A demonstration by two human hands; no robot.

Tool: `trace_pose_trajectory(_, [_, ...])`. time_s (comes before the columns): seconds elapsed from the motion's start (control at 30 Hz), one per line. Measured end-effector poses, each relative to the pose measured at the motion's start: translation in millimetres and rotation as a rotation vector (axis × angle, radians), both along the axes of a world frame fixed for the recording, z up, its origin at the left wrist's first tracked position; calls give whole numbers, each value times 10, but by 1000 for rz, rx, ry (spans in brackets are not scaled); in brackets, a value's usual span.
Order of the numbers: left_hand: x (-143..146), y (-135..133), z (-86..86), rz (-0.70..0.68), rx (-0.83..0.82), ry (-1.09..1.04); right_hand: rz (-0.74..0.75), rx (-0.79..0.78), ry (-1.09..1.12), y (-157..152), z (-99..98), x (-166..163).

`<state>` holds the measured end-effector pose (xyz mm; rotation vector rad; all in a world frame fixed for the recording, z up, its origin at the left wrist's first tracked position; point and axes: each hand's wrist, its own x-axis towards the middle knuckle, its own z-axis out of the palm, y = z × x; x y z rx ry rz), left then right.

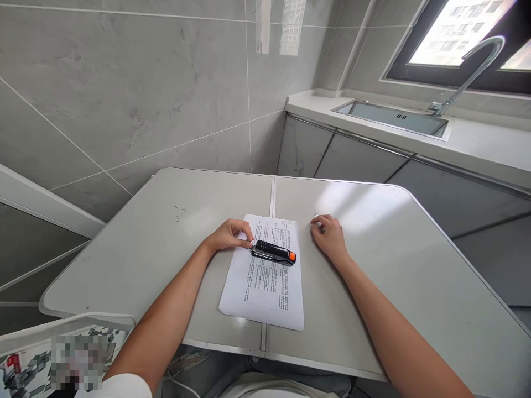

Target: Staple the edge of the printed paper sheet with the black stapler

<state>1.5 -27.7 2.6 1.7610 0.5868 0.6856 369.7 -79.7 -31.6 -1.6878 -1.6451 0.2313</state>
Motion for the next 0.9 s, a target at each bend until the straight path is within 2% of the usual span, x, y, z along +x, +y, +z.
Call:
trace_pose_trajectory(0.13, [0, -9, 10, -76, 21, 54, 57, 188, -1, -95, 138, -165])
trace_pose_trajectory(0.23, [9, -11, 19, -122, 30, 70, 255, 261, 43, -255, 273, -424])
trace_pose_trajectory(0.33, [23, -9, 30, -163, 39, 82, 524, 167, 49, -420, 332, -690])
trace_pose_trajectory(0.43, [41, -9, 42, -175, 60, 105, 665, 33, -46, -507, 304, -860])
trace_pose_trajectory(0.57, [50, -14, 47, -166, 85, 121, 649, -24, -96, -506, 236, -913])
trace_pose_trajectory(0.9, [20, -24, 31, -174, 147, 146, 639, -103, -1, -489, 194, -860])
